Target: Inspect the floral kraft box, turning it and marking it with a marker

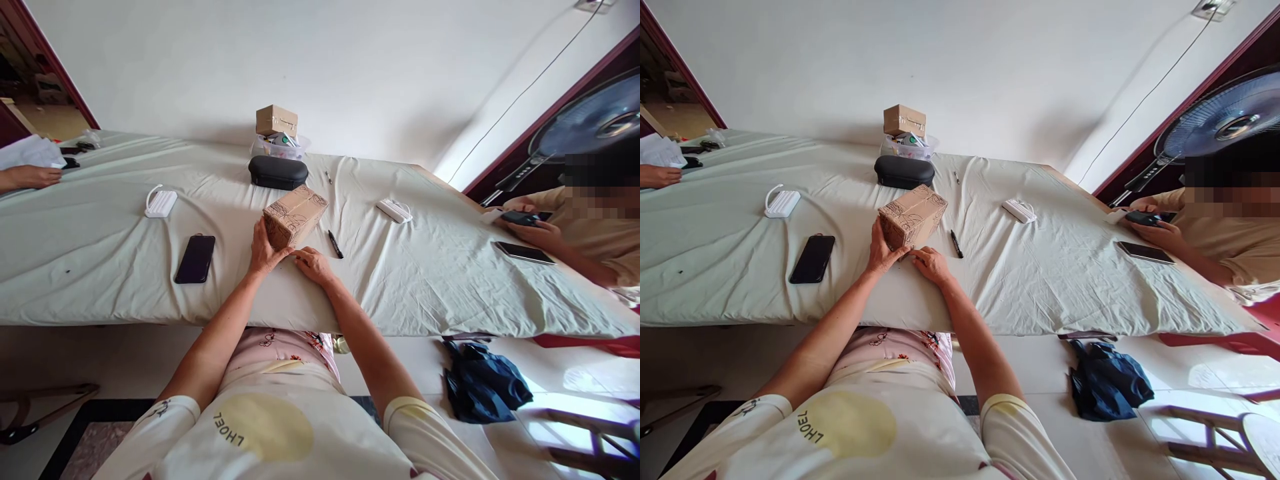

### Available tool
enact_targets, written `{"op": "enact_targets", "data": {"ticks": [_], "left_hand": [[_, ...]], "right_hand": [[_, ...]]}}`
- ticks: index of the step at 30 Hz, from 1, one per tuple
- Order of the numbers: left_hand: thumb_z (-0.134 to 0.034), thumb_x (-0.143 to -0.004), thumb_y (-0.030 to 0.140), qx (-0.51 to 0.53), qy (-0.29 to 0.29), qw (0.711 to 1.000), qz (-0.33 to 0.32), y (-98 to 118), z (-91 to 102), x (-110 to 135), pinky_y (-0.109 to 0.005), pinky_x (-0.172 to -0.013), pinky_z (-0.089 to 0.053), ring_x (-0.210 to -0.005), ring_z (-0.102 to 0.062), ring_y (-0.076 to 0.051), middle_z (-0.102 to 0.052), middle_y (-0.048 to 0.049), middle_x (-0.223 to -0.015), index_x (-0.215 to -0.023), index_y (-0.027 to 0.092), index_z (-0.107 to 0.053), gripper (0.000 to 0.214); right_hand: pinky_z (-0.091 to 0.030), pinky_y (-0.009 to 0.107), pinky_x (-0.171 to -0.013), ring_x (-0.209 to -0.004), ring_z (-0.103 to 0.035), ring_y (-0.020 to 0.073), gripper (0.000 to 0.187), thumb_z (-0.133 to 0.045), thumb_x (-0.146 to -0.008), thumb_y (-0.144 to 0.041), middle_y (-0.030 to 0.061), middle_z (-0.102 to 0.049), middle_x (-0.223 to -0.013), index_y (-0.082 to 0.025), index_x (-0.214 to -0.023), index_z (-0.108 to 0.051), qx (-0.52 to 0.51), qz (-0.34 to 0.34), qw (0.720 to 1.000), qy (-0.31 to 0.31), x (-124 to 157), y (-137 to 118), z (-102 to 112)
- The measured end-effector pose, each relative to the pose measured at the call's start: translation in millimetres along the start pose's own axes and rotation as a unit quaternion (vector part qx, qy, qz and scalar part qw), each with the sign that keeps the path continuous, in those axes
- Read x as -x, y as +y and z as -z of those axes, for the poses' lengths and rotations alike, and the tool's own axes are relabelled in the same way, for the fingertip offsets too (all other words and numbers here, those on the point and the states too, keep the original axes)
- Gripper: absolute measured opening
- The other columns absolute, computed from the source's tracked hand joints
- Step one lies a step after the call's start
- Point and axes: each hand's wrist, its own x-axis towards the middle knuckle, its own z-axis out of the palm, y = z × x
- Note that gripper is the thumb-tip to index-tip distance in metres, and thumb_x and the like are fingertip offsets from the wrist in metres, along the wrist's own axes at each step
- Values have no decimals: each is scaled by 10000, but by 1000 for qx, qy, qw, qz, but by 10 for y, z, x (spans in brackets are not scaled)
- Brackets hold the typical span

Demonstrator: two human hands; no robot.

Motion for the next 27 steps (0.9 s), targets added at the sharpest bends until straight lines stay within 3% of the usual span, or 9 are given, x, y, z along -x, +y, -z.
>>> {"op": "enact_targets", "data": {"ticks": [4, 8, 11, 15, 21, 24, 27], "left_hand": [[-927, -633, 545, -47, -4, 999, 7, 48, -13, 31, -607, -1274, -253, -1569, -237, -483, -227, -289, -1667, -1643, 160, -181, 1313], [-887, -701, 455, -24, -2, 1000, 11, 50, 20, 27, -530, -1284, -287, -1570, -279, -424, -277, -248, -1661, -1648, 182, -183, 1211], [-854, -740, 479, 11, -4, 1000, 12, 29, 55, -3, -472, -1286, -300, -1572, -303, -380, -319, -210, -1664, -1644, 199, -223, 1137], [-804, -787, 542, 59, -28, 997, 33, 24, 120, -38, -433, -1266, -347, -1537, -389, -334, -409, -152, -1646, -1649, 224, -250, 1073], [-684, -881, 604, 106, -41, 988, 107, 43, 248, -69, -436, -1146, -493, -1357, -600, -300, -616, -80, -1484, -1634, 283, -310, 900], [-606, -904, 688, 147, -61, 983, 96, 22, 263, -98, -436, -1142, -496, -1346, -609, -304, -622, -95, -1474, -1615, 263, -354, 866], [-490, -919, 780, 177, -47, 982, 47, 0, 231, -130, -419, -1242, -387, -1511, -440, -293, -468, -109, -1619, -1615, 254, -347, 884]], "right_hand": [[-528, 367, -942, -997, -665, 242, 345, -565, -985, -298, 104, -712, -1083, -243, -1288, -720, 19, 3, 1000, -5, -4, -5, -17], [-532, 343, -888, -908, -668, 209, 317, -577, -977, -303, 81, -707, -1067, -247, -1259, -712, -23, -36, 999, 26, -3, -17, -18], [-530, 330, -823, -808, -647, 178, 254, -630, -942, -343, 79, -699, -1094, -220, -1151, -705, -55, -91, 991, 81, -14, -11, -23], [-526, 343, -800, -799, -617, 187, 222, -663, -904, -430, 54, -676, -958, -215, -960, -661, -69, -156, 970, 173, -37, 50, -10], [-540, 420, -882, -986, -634, 245, 588, -767, -788, -572, 118, -632, -1190, -222, -1230, -601, -100, -232, 908, 335, -18, 237, 103], [-545, 408, -851, -955, -663, 239, 601, -749, -788, -613, 96, -677, -1100, -228, -1221, -590, -188, -233, 897, 324, -19, 296, 127], [-530, 370, -772, -800, -656, 204, 532, -724, -791, -638, 31, -691, -869, -226, -1106, -602, -243, -238, 891, 300, -34, 278, 113]]}}
